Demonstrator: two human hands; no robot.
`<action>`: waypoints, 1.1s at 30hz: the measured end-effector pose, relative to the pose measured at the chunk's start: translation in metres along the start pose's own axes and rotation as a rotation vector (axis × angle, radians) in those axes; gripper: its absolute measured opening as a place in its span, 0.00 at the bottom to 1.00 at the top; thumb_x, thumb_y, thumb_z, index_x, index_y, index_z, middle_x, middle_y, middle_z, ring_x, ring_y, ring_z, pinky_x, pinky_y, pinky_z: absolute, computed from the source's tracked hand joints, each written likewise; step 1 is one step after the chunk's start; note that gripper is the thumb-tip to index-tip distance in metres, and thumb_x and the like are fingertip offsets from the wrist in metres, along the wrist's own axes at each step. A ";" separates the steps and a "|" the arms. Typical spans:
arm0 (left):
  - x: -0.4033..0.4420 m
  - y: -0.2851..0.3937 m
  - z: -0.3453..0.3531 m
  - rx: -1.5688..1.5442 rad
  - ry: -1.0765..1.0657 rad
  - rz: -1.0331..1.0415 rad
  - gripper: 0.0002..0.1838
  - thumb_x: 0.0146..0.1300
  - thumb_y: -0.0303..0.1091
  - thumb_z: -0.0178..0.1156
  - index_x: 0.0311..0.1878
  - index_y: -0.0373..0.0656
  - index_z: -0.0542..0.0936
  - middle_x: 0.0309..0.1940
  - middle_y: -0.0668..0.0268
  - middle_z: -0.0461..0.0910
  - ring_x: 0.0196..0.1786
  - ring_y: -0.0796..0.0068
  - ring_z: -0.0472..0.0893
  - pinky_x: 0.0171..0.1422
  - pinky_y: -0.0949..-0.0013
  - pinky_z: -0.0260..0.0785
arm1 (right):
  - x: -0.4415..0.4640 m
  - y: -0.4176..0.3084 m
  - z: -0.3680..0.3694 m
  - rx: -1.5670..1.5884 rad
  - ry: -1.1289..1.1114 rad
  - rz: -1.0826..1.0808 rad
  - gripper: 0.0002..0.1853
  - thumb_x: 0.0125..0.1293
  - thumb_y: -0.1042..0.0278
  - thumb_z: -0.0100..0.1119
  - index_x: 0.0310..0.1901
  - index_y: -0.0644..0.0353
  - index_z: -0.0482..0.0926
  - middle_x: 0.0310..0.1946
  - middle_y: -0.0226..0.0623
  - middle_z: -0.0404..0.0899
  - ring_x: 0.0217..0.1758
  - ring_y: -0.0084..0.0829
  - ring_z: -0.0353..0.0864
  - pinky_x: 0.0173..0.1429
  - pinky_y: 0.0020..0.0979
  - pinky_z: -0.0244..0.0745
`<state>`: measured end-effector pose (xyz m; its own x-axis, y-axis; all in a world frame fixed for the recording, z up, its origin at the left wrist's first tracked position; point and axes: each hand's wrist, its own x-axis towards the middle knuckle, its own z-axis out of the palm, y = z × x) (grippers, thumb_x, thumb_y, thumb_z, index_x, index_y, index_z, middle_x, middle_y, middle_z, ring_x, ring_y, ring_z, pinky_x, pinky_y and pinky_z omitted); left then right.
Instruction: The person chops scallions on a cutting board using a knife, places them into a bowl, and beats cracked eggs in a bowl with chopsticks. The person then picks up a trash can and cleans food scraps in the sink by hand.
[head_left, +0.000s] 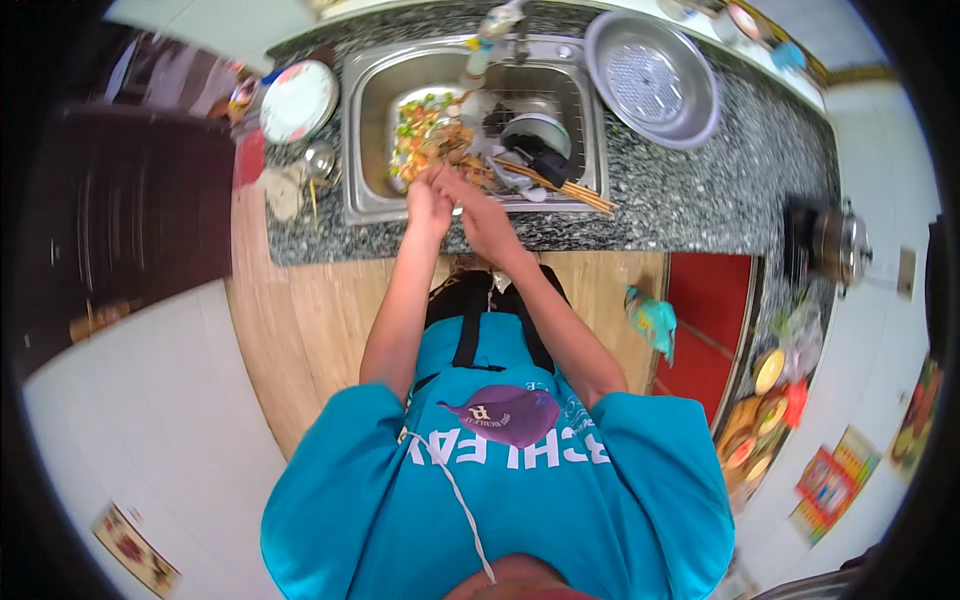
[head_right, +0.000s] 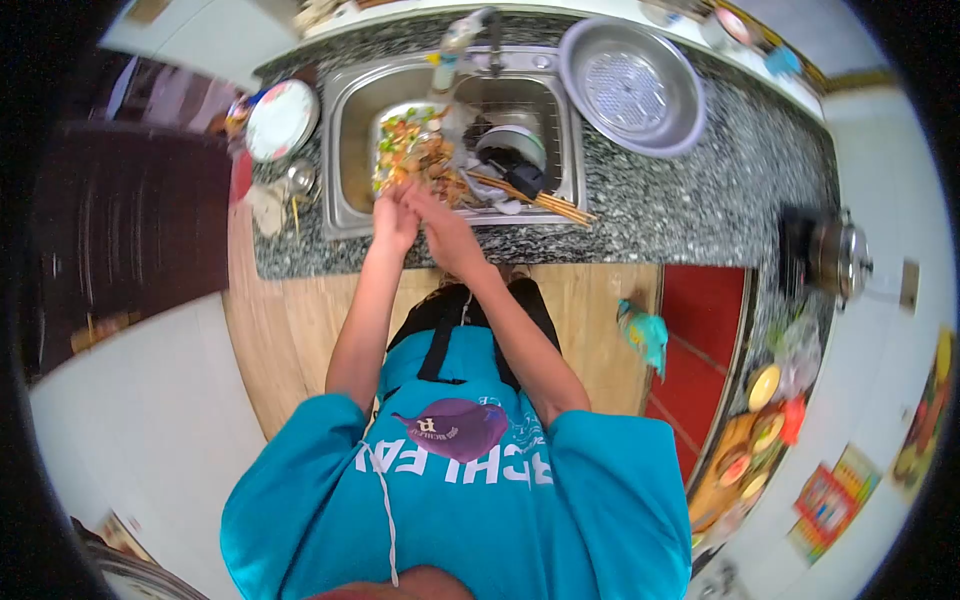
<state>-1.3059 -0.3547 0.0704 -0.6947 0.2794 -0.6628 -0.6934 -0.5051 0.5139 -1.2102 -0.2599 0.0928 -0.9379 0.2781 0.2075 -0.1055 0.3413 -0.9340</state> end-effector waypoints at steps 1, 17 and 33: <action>0.002 0.003 0.000 -0.014 0.005 -0.075 0.24 0.76 0.38 0.40 0.64 0.24 0.62 0.64 0.44 0.67 0.65 0.48 0.71 0.70 0.54 0.65 | -0.002 0.008 0.003 -0.122 -0.058 0.034 0.23 0.60 0.84 0.50 0.59 0.67 0.73 0.61 0.53 0.73 0.68 0.52 0.68 0.71 0.42 0.65; -0.131 -0.191 0.095 0.768 -0.778 -0.456 0.19 0.74 0.41 0.48 0.57 0.36 0.74 0.61 0.55 0.75 0.62 0.57 0.77 0.61 0.55 0.75 | -0.244 -0.048 -0.113 -0.172 0.882 0.497 0.23 0.64 0.78 0.51 0.62 0.65 0.70 0.57 0.56 0.74 0.60 0.57 0.74 0.64 0.45 0.71; -0.354 -0.501 0.057 1.769 -2.059 0.072 0.16 0.64 0.32 0.58 0.52 0.34 0.80 0.43 0.48 0.84 0.47 0.57 0.85 0.51 0.62 0.76 | -0.587 -0.060 -0.188 -0.056 1.649 0.876 0.14 0.70 0.74 0.55 0.55 0.67 0.75 0.37 0.42 0.84 0.39 0.28 0.85 0.44 0.27 0.78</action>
<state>-0.7236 -0.1540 0.0788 0.6497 0.7263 -0.2245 0.4886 -0.1727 0.8553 -0.5910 -0.2747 0.0822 0.5149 0.8344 -0.1967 0.2098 -0.3451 -0.9148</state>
